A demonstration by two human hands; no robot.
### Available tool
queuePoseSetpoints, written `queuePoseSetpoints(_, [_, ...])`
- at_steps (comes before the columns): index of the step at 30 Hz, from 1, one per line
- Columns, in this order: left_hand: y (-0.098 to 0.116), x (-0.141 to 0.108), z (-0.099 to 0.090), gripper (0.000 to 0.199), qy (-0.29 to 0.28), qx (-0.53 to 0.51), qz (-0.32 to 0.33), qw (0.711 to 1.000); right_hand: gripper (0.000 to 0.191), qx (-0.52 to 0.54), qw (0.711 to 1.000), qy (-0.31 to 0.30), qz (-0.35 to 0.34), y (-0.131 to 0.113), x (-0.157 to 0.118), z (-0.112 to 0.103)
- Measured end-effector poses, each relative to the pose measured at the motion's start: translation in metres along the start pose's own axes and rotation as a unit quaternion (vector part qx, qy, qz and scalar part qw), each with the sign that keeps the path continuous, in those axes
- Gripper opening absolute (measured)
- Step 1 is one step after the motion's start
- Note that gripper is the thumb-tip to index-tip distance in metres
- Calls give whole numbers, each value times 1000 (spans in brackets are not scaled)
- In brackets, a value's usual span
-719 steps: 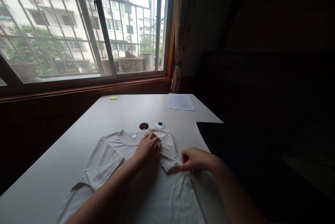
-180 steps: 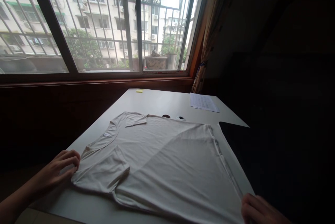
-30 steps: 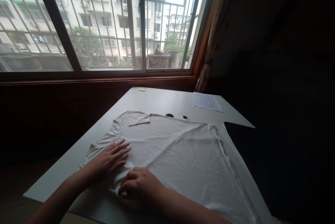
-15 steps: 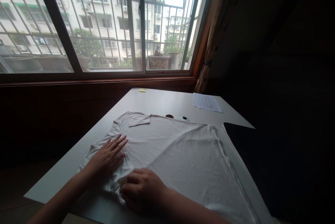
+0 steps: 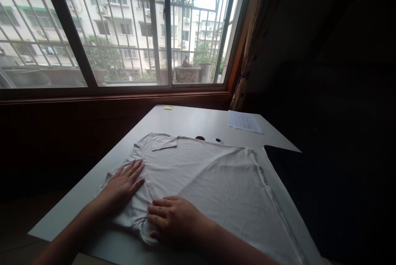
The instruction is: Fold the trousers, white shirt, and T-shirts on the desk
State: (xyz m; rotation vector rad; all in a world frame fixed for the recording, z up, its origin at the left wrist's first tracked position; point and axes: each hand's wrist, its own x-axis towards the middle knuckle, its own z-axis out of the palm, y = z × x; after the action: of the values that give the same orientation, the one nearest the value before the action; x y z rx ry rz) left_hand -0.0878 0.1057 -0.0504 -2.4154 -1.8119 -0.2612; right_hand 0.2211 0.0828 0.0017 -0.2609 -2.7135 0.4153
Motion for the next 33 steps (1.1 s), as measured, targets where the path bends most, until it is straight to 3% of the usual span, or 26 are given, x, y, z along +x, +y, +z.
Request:
queuePoseSetpoints(5, [10,3,-10,60,13,26,0,1000,64,38,999,-24,21,-7,-25,-5])
queuePoseSetpoints(10, [41,3,-24,62,14,3,130,991,77,63,997,-27,28,-8,-51,-2])
queuePoseSetpoints(13, [54,0,-26,65,-13,-13,179,984,74,65,997,-27,25,-6,-65,1])
queuePoseSetpoints(18, [55,-4,-21,68,-19,-12,178,984,64,74,996,-35,37,-10,-94,4])
queuePoseSetpoints(23, [55,-2,-24,66,-32,-15,174,984,65,122,989,-71,44,-21,-112,-22])
queuePoseSetpoints(25, [59,1,-29,65,-45,-19,177,983,62,120,989,-54,74,-21,-121,-39])
queuePoseSetpoints(28, [71,10,-33,63,-68,-31,198,977,55,23,980,10,197,-8,-146,-59])
queuePoseSetpoints(30, [83,22,-34,62,-81,-43,222,971,51,-77,955,51,281,9,-173,-61])
queuePoseSetpoints(33, [109,47,-31,64,-90,-69,261,959,54,-195,923,76,324,33,-220,-51])
